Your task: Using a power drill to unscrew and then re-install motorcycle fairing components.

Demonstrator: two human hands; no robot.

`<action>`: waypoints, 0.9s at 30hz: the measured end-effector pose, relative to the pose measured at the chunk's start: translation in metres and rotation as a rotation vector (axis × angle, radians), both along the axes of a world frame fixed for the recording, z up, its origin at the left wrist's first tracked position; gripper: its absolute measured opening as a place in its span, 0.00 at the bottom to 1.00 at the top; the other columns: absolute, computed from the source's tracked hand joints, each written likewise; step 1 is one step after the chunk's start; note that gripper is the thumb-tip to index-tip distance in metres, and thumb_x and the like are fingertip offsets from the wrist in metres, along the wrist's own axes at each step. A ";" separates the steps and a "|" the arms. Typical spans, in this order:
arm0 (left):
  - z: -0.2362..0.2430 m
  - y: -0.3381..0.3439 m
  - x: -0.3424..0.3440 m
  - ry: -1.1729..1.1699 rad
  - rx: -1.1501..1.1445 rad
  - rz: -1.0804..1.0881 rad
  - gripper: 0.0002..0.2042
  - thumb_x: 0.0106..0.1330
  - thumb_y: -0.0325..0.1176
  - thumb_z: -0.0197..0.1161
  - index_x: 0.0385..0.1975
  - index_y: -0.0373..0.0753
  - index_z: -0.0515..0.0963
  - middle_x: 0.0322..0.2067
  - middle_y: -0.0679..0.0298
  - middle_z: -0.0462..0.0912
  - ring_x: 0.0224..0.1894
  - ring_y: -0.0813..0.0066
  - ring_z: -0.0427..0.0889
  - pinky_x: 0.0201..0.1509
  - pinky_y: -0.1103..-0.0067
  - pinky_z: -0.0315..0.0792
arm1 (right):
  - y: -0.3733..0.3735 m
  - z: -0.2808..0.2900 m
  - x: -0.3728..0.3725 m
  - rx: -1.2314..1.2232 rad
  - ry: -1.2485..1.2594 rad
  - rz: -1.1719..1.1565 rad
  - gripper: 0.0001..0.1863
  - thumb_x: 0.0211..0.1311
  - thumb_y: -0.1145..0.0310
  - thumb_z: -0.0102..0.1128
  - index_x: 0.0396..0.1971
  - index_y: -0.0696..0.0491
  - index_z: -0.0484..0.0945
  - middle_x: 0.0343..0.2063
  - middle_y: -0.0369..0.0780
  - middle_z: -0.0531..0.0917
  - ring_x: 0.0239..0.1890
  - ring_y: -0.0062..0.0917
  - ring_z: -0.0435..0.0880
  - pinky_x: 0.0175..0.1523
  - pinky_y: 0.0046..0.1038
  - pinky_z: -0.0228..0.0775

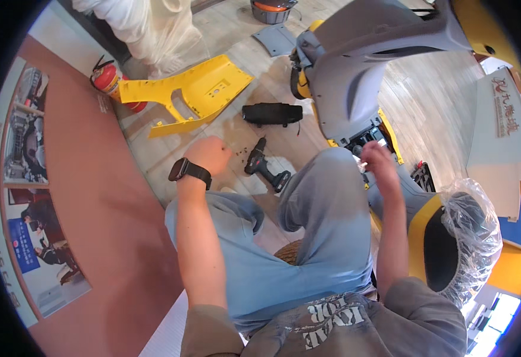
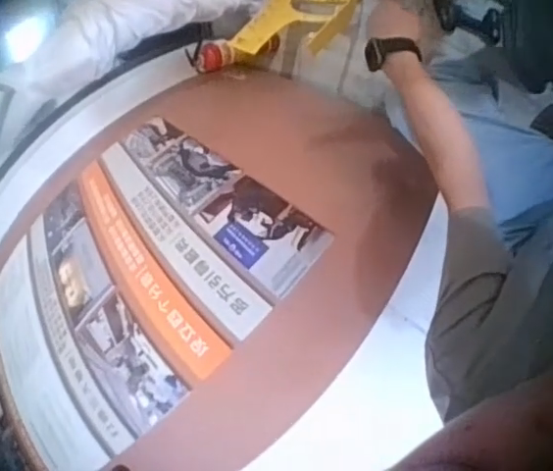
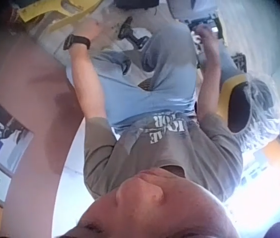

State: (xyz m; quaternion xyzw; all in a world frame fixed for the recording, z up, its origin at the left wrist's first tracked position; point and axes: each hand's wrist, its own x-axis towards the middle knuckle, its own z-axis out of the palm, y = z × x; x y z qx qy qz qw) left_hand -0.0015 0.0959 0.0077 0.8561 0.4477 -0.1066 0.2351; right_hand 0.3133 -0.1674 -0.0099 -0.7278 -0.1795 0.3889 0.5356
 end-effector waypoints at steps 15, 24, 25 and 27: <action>0.007 -0.003 -0.019 -0.067 0.101 0.051 0.15 0.59 0.42 0.54 0.23 0.36 0.81 0.24 0.49 0.81 0.32 0.50 0.81 0.37 0.61 0.75 | 0.218 -0.257 -0.139 -0.203 0.811 0.240 0.11 0.58 0.58 0.56 0.26 0.51 0.75 0.19 0.32 0.73 0.22 0.24 0.69 0.28 0.27 0.62; 0.002 -0.048 0.043 -0.042 -0.255 -0.101 0.07 0.57 0.31 0.57 0.24 0.45 0.83 0.23 0.64 0.83 0.30 0.66 0.85 0.33 0.71 0.72 | 0.262 -0.347 -0.164 -0.501 -1.056 0.769 0.09 0.49 0.62 0.58 0.27 0.49 0.82 0.31 0.42 0.83 0.40 0.38 0.79 0.42 0.41 0.70; 0.010 -0.040 0.047 -0.006 -0.240 -0.109 0.06 0.56 0.31 0.58 0.24 0.46 0.83 0.23 0.66 0.83 0.30 0.67 0.84 0.33 0.71 0.70 | 0.266 -0.353 -0.162 -0.514 -1.054 0.782 0.09 0.49 0.62 0.58 0.27 0.49 0.82 0.31 0.42 0.83 0.40 0.38 0.79 0.42 0.41 0.70; 0.022 -0.026 0.050 0.039 -0.222 -0.130 0.05 0.55 0.32 0.60 0.23 0.46 0.83 0.22 0.68 0.83 0.28 0.71 0.83 0.33 0.73 0.66 | 0.273 -0.365 -0.162 -0.560 -1.097 0.856 0.09 0.49 0.60 0.58 0.27 0.48 0.82 0.34 0.41 0.83 0.46 0.36 0.77 0.48 0.41 0.65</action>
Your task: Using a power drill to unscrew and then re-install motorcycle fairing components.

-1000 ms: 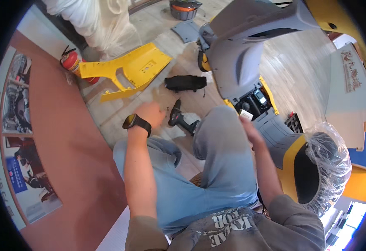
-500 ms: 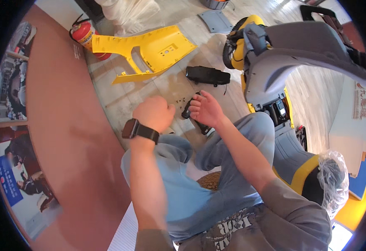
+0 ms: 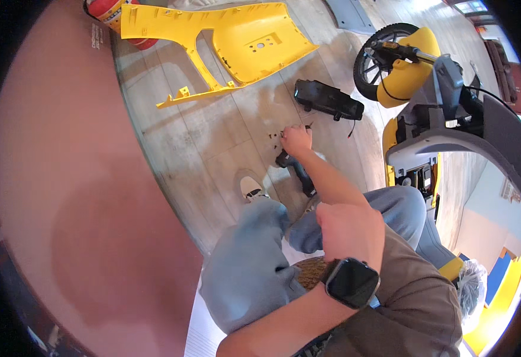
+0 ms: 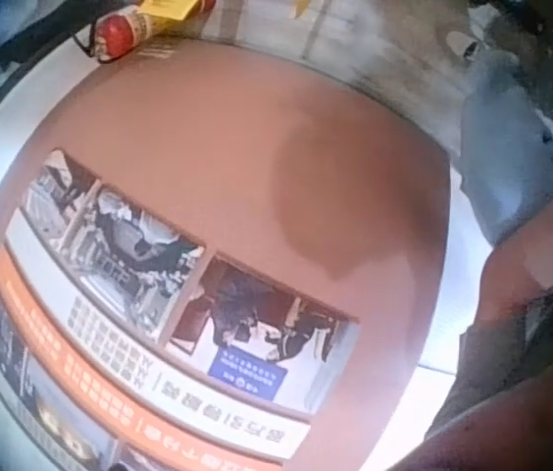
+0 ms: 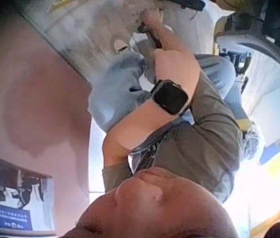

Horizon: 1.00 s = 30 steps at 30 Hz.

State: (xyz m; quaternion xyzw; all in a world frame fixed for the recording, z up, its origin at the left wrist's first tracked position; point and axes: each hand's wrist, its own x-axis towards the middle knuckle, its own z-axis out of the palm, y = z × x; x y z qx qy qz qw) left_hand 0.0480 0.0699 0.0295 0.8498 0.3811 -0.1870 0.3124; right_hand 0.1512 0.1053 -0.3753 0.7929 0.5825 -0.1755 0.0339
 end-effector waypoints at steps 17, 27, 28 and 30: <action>-0.005 0.017 0.005 0.055 -0.072 0.056 0.05 0.56 0.32 0.59 0.30 0.44 0.80 0.25 0.64 0.82 0.30 0.69 0.81 0.34 0.72 0.68 | 0.015 -0.005 -0.017 -0.084 0.183 -0.211 0.08 0.52 0.64 0.54 0.32 0.45 0.80 0.30 0.39 0.84 0.38 0.35 0.82 0.47 0.40 0.65; -0.011 -0.012 0.029 -0.038 0.029 0.198 0.04 0.55 0.32 0.59 0.28 0.42 0.79 0.17 0.70 0.80 0.26 0.72 0.81 0.31 0.74 0.66 | 0.022 -0.012 -0.017 -0.155 0.040 0.071 0.11 0.53 0.60 0.55 0.34 0.46 0.81 0.36 0.40 0.81 0.45 0.36 0.80 0.48 0.43 0.66; -0.008 -0.008 0.029 -0.015 -0.006 0.186 0.05 0.55 0.32 0.58 0.28 0.41 0.78 0.19 0.68 0.81 0.27 0.70 0.82 0.32 0.73 0.67 | 0.023 -0.015 -0.020 -0.164 0.048 0.073 0.11 0.53 0.60 0.55 0.34 0.46 0.81 0.36 0.40 0.81 0.45 0.36 0.80 0.48 0.43 0.66; -0.011 0.000 0.028 0.020 -0.045 0.182 0.05 0.56 0.32 0.58 0.29 0.40 0.78 0.22 0.66 0.81 0.29 0.68 0.82 0.33 0.71 0.69 | 0.028 -0.020 -0.030 -0.112 0.007 0.025 0.11 0.53 0.60 0.56 0.33 0.47 0.82 0.37 0.40 0.81 0.45 0.35 0.79 0.48 0.42 0.65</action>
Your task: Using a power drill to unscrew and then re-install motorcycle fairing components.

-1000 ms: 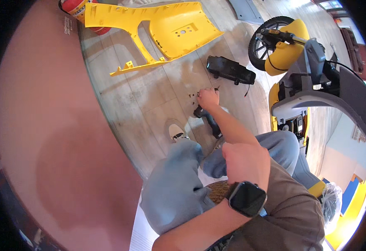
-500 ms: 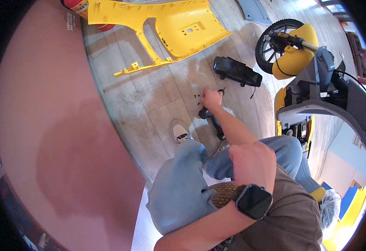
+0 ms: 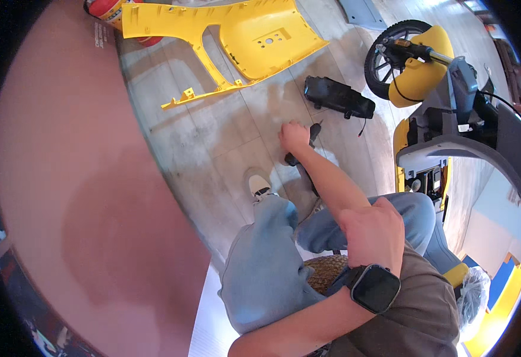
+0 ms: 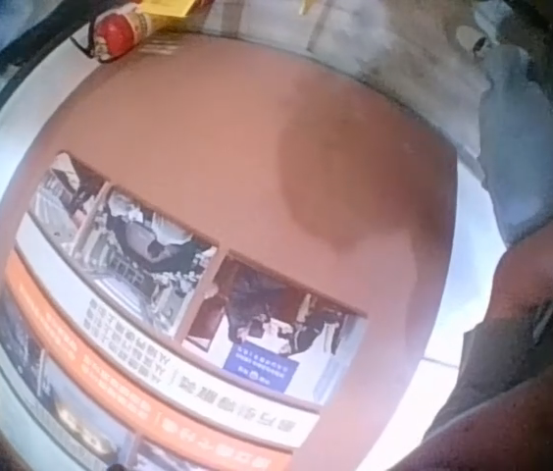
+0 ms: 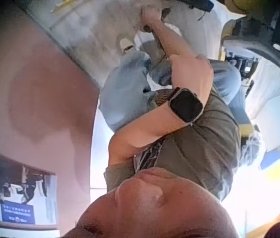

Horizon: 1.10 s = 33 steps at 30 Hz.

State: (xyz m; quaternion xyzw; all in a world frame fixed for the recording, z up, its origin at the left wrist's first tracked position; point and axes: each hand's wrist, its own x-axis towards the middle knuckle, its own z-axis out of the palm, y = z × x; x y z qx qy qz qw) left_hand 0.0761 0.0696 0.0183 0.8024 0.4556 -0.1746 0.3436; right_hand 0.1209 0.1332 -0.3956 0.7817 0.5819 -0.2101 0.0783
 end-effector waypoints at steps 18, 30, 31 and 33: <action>0.002 0.012 0.022 -0.149 0.280 0.022 0.08 0.60 0.37 0.57 0.29 0.40 0.77 0.23 0.60 0.82 0.30 0.63 0.84 0.31 0.69 0.76 | -0.057 0.176 -0.019 0.737 0.987 -0.658 0.12 0.53 0.63 0.60 0.36 0.52 0.82 0.31 0.39 0.84 0.32 0.31 0.82 0.42 0.30 0.73; -0.009 -0.027 0.042 -0.847 -0.602 0.511 0.20 0.65 0.50 0.54 0.39 0.37 0.74 0.33 0.57 0.80 0.39 0.61 0.80 0.42 0.70 0.73 | -0.213 0.400 0.074 1.092 0.438 -0.296 0.09 0.46 0.72 0.64 0.28 0.52 0.75 0.27 0.39 0.77 0.32 0.34 0.76 0.37 0.33 0.66; -0.011 -0.041 0.037 -1.076 -1.236 0.824 0.20 0.67 0.52 0.52 0.39 0.37 0.75 0.34 0.59 0.79 0.40 0.65 0.79 0.43 0.71 0.72 | -0.223 0.408 0.073 1.126 0.442 -0.305 0.09 0.46 0.72 0.64 0.28 0.52 0.75 0.27 0.39 0.77 0.32 0.34 0.76 0.37 0.33 0.66; -0.020 -0.063 0.026 -1.069 -1.358 0.694 0.19 0.70 0.50 0.47 0.38 0.37 0.74 0.34 0.63 0.78 0.40 0.70 0.77 0.45 0.74 0.71 | -0.240 0.421 0.079 1.072 0.289 -0.072 0.10 0.42 0.72 0.65 0.27 0.50 0.75 0.26 0.37 0.76 0.32 0.32 0.75 0.39 0.33 0.63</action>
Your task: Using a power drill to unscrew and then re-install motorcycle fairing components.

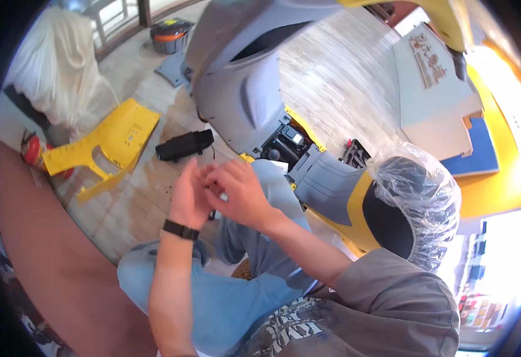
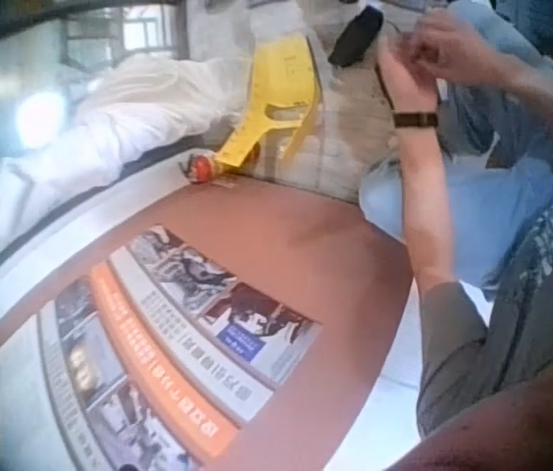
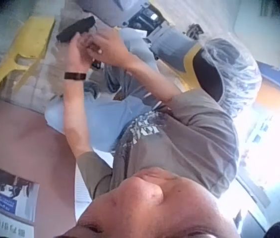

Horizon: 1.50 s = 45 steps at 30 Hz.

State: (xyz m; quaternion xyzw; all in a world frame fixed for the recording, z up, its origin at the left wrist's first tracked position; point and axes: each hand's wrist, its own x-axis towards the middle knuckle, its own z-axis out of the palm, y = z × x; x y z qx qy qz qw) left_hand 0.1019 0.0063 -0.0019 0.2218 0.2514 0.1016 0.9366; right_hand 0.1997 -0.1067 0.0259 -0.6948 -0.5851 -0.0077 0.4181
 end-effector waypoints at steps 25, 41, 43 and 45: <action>0.017 -0.040 -0.008 0.147 0.247 -0.099 0.12 0.64 0.34 0.53 0.44 0.36 0.73 0.30 0.72 0.71 0.27 0.84 0.64 0.33 0.84 0.62 | -0.040 -0.021 0.001 0.233 0.475 -0.095 0.08 0.46 0.74 0.64 0.28 0.53 0.76 0.28 0.40 0.76 0.36 0.36 0.75 0.41 0.34 0.70; 0.023 0.004 -0.038 -0.066 -0.101 0.164 0.05 0.61 0.35 0.54 0.30 0.41 0.70 0.23 0.71 0.66 0.23 0.79 0.62 0.29 0.81 0.59 | 0.014 -0.025 -0.020 0.076 1.370 0.275 0.22 0.54 0.72 0.61 0.51 0.53 0.72 0.33 0.35 0.78 0.30 0.18 0.76 0.32 0.25 0.70; 0.023 0.017 -0.045 -0.124 -0.121 0.272 0.06 0.60 0.35 0.54 0.29 0.41 0.69 0.22 0.71 0.64 0.22 0.79 0.60 0.28 0.80 0.58 | 0.028 -0.060 -0.026 0.079 1.374 0.161 0.24 0.56 0.72 0.59 0.54 0.53 0.69 0.35 0.34 0.78 0.32 0.17 0.76 0.31 0.25 0.70; 0.031 0.030 -0.051 -0.204 -0.087 0.403 0.05 0.59 0.33 0.54 0.27 0.40 0.68 0.20 0.70 0.62 0.21 0.78 0.58 0.28 0.79 0.57 | 0.041 -0.129 -0.029 -0.326 1.022 -0.205 0.28 0.49 0.66 0.63 0.52 0.55 0.68 0.37 0.42 0.80 0.39 0.32 0.81 0.42 0.31 0.73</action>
